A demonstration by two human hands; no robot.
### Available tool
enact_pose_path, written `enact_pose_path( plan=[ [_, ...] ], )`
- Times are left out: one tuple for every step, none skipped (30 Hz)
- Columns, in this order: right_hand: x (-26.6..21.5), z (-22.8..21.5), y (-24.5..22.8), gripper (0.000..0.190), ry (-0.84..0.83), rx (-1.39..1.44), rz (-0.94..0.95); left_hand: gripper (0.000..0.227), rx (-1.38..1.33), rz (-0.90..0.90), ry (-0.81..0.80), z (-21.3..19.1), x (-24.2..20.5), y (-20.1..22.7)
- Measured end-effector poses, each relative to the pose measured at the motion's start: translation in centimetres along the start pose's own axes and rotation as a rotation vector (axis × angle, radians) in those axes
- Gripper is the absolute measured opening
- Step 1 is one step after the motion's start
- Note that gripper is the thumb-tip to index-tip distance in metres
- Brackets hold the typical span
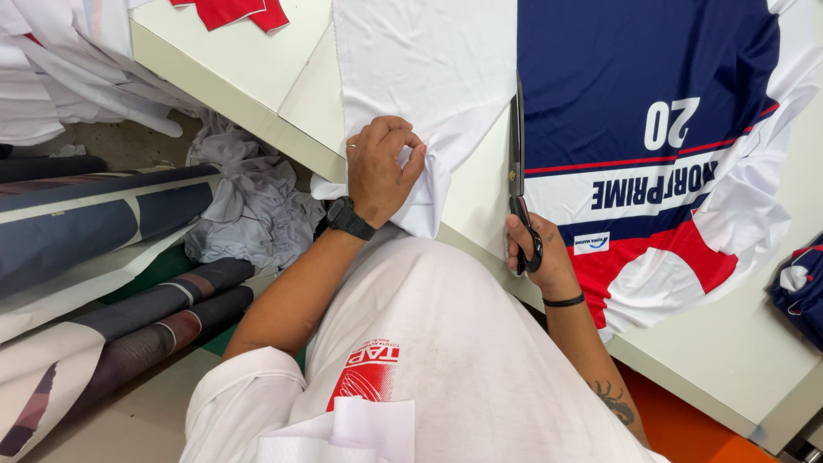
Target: The person uses shears to cut a white paper pattern from a blue and white sports jersey laid on a white table. They hold the fabric steady with one hand while cutting along the pattern edge with the other, then remove the cut pattern piece.
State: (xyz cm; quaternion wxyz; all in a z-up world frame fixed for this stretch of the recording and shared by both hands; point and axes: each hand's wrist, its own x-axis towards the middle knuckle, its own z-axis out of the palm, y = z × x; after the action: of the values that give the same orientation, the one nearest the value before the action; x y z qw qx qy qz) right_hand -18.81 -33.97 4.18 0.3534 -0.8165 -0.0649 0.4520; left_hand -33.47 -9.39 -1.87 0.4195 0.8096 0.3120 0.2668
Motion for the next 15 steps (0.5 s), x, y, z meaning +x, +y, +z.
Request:
enact_pose_path(
  plan=[
    [-0.1,-0.1,-0.1,0.056,-0.005,-0.002,-0.007,0.009,0.004,0.001,0.008,-0.2,0.1,-0.1],
    [-0.1,-0.3,-0.1,0.056,-0.01,-0.004,-0.014,0.009,0.007,0.002,0.015,-0.4,0.2,-0.3],
    [0.1,-0.5,-0.3,0.058,-0.034,0.024,-0.025,0.008,0.011,-0.008,0.028,-0.6,0.3,-0.4],
    [0.3,-0.7,-0.5,0.059,-0.059,0.052,-0.035,0.007,0.015,-0.017,0.04,-0.9,0.5,-0.6],
    [0.6,-0.8,-0.5,0.061,-0.082,0.082,-0.045,0.006,0.018,-0.024,0.05,-1.1,0.5,-0.8],
    [0.9,-0.9,-0.6,0.062,-0.076,0.078,-0.055,0.007,0.025,-0.027,0.049,-1.2,0.5,-0.9],
    [1.4,-1.0,-0.7,0.064,-0.072,0.074,-0.067,0.007,0.032,-0.03,0.05,-1.3,0.5,-1.0],
    [1.8,-1.0,-0.8,0.065,-0.067,0.069,-0.078,0.007,0.039,-0.033,0.051,-1.4,0.5,-1.1],
    [2.3,-1.0,-1.0,0.065,-0.068,0.074,-0.083,0.007,0.037,-0.04,0.052,-1.4,0.5,-1.1],
    [2.7,-1.0,-1.2,0.066,-0.07,0.079,-0.088,0.007,0.035,-0.047,0.052,-1.5,0.4,-1.1],
    [3.0,-1.0,-1.4,0.066,-0.073,0.083,-0.094,0.007,0.034,-0.055,0.055,-1.5,0.4,-1.1],
    [3.3,-1.0,-1.6,0.066,-0.071,0.084,-0.086,0.007,0.034,-0.054,0.062,-1.6,0.4,-1.1],
    [3.4,-1.0,-1.7,0.066,-0.067,0.084,-0.077,0.007,0.033,-0.053,0.068,-1.6,0.4,-1.1],
    [3.5,-1.0,-1.7,0.065,-0.063,0.085,-0.067,0.008,0.031,-0.052,0.073,-1.6,0.3,-1.1],
    [3.6,-1.0,-1.7,0.064,-0.075,0.104,-0.074,0.007,0.028,-0.052,0.075,-1.5,0.2,-1.1]
  ],
)
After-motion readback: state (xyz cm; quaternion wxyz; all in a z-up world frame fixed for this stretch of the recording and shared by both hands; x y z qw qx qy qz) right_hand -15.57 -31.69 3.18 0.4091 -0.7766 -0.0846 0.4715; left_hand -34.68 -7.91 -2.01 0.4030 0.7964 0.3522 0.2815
